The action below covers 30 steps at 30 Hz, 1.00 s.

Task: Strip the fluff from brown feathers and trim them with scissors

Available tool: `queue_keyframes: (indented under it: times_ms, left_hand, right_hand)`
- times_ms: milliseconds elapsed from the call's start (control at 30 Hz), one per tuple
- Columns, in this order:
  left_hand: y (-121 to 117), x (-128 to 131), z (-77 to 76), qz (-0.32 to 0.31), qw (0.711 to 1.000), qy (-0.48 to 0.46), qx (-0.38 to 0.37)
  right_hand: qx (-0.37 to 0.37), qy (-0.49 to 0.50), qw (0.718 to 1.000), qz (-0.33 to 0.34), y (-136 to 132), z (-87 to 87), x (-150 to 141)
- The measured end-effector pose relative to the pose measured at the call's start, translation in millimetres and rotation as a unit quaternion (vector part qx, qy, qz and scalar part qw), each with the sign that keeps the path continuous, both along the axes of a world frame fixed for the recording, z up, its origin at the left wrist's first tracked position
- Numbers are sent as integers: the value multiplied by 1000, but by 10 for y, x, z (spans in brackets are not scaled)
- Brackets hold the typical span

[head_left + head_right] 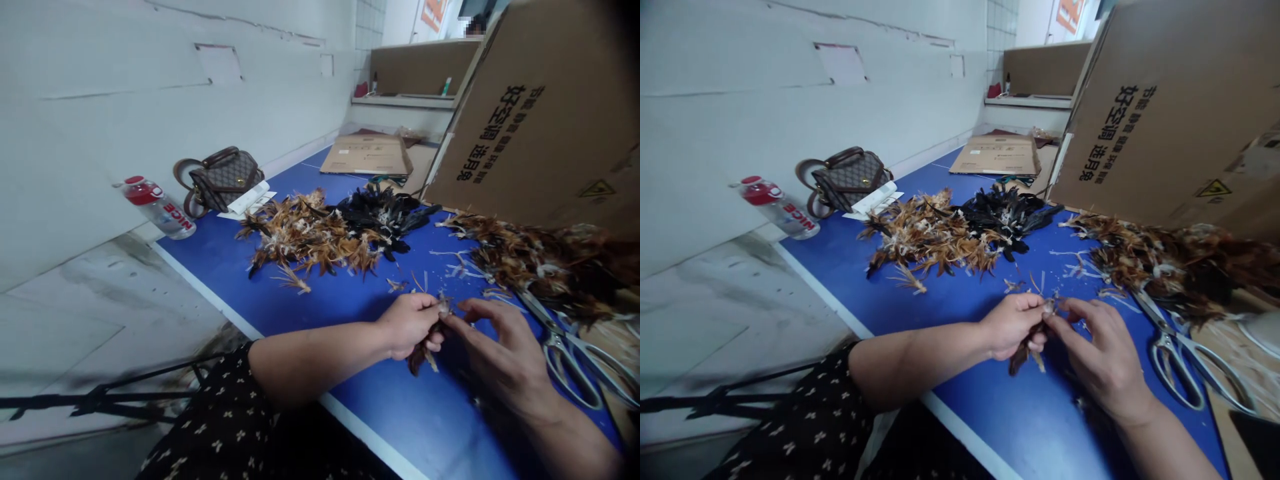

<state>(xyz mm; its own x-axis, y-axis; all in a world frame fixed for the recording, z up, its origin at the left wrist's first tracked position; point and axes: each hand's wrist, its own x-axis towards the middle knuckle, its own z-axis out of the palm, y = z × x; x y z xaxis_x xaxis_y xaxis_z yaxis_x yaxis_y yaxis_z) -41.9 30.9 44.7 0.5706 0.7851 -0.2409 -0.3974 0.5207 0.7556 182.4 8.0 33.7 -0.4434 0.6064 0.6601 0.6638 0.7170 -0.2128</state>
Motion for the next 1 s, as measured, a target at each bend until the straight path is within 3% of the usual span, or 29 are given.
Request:
queue_keyframes:
  times_ms: [133,267,400,533,633,767,1000]
  left_hand:
    - [-70,35,-24,38,999,-15,1]
    - [-70,98,-142,77,996,30,30]
    - [-75,118,-254,96,985,99,102]
    - [-87,98,-303,111,963,149,197]
    - [-95,87,-303,110,953,174,222]
    - [-108,90,-285,78,961,171,204]
    - [-148,74,-222,-4,983,123,134]
  right_hand:
    - [31,-18,999,-5,-78,-35,-41]
    - [-9,124,990,-68,-207,38,-155]
    - [-153,217,952,-154,-285,106,-214]
    - [-340,300,875,-168,-284,57,-236]
    - [-369,344,849,-160,-268,-10,-247]
    - [-366,345,848,-166,-262,-73,-217]
    - [-330,323,875,-146,-260,-92,-217]
